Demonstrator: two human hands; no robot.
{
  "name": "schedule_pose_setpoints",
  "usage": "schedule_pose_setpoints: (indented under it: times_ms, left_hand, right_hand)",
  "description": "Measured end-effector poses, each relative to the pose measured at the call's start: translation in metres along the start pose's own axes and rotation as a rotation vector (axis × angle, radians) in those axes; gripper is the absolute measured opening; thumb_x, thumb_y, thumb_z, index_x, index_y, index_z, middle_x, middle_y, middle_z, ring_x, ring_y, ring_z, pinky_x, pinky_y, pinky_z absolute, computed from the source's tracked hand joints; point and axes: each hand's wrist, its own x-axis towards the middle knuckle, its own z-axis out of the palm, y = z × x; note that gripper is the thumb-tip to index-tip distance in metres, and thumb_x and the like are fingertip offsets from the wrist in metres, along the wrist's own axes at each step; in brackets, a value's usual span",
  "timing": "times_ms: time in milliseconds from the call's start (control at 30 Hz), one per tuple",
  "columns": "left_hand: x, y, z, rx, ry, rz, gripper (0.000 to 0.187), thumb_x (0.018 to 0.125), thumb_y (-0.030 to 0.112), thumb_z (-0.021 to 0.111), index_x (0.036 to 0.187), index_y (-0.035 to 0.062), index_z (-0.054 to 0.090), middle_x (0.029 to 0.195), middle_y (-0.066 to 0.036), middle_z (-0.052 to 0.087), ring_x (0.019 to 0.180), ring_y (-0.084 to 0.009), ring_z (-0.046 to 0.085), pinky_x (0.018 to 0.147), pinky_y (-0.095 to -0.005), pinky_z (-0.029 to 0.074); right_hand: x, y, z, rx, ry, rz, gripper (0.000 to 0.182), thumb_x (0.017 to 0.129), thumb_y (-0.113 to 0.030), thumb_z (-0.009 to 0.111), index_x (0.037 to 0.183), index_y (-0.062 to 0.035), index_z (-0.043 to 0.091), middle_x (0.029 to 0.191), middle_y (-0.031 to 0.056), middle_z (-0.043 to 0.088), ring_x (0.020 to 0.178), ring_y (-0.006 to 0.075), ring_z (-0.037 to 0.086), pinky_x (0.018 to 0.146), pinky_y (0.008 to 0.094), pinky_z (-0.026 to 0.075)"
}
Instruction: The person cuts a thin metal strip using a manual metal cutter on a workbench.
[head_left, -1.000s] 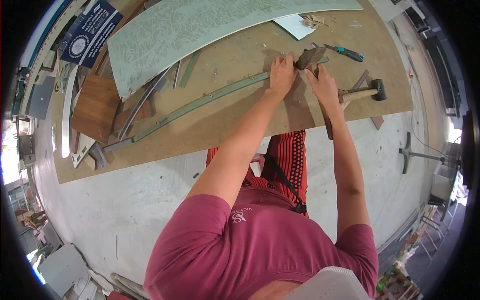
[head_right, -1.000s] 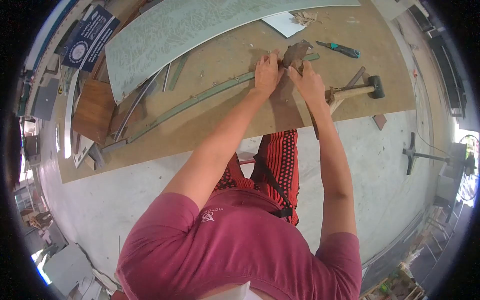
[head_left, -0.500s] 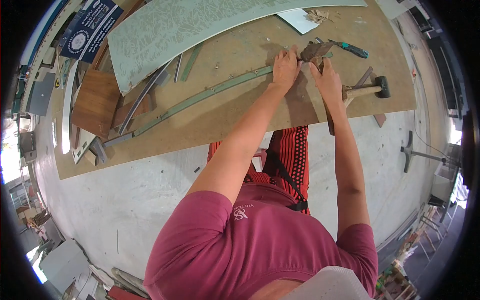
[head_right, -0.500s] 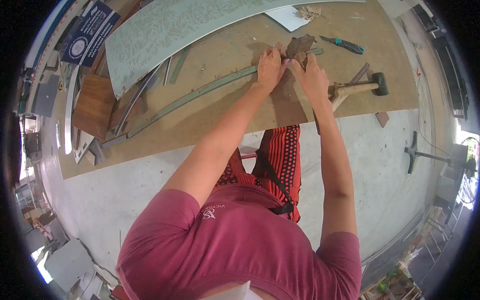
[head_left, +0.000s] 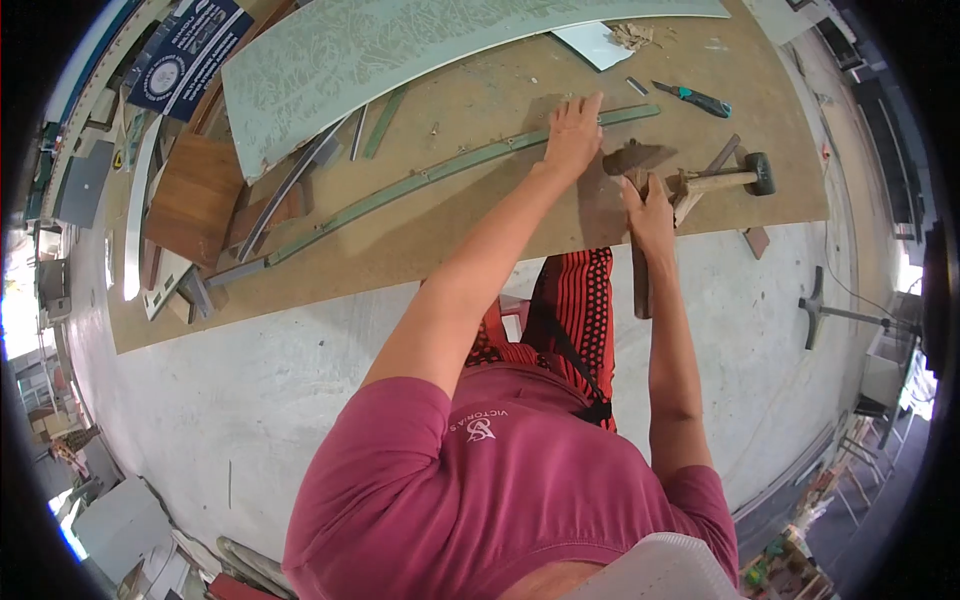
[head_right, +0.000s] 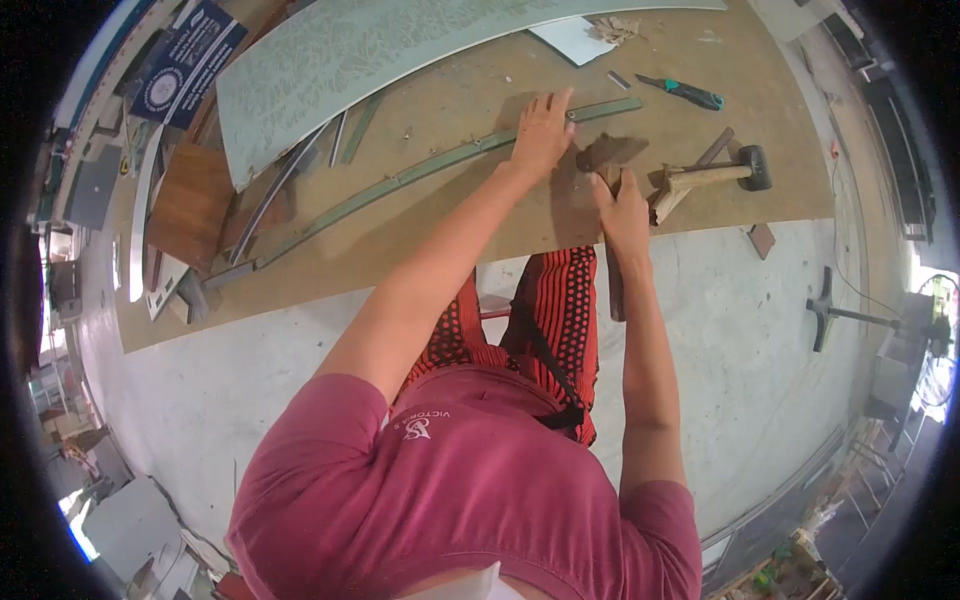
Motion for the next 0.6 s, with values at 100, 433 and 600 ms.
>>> schedule_pose_setpoints:
  times_ms: [100, 433, 600]
  left_hand:
    - [0.004, 0.004, -0.038, -0.125, 0.11, 0.047, 0.043, 0.075, 0.008, 0.061, 0.116, 0.0068, 0.049, 0.097, -0.015, 0.057, 0.095, -0.0347, 0.052, 0.084, -0.0446, 0.042]
    - [-0.018, -0.124, -0.148, 0.176, -0.584, -0.299, 0.016, 0.073, 0.017, 0.058, 0.078, 0.0047, 0.067, 0.081, -0.018, 0.065, 0.078, -0.0349, 0.063, 0.071, -0.0438, 0.049]
    - [-0.027, -0.126, -0.134, 0.199, -0.613, -0.294, 0.016, 0.072, 0.019, 0.062, 0.076, 0.0047, 0.067, 0.08, -0.018, 0.065, 0.08, -0.0348, 0.063, 0.072, -0.0432, 0.049]
  right_hand:
    - [-0.016, 0.01, 0.01, 0.141, 0.016, 0.022, 0.037, 0.087, -0.035, 0.057, 0.092, 0.0004, 0.051, 0.07, 0.0179, 0.06, 0.062, 0.0315, 0.06, 0.055, 0.0387, 0.045]
    - [-0.019, 0.027, 0.013, 0.643, -0.022, 0.153, 0.029, 0.091, -0.03, 0.053, 0.084, -0.0029, 0.047, 0.055, 0.0026, 0.049, 0.043, 0.0122, 0.049, 0.04, 0.0274, 0.038]
    - [-0.019, 0.029, 0.008, 0.682, -0.012, 0.216, 0.03, 0.091, -0.032, 0.053, 0.087, -0.0024, 0.047, 0.056, 0.0029, 0.05, 0.044, 0.0131, 0.05, 0.041, 0.0284, 0.04]
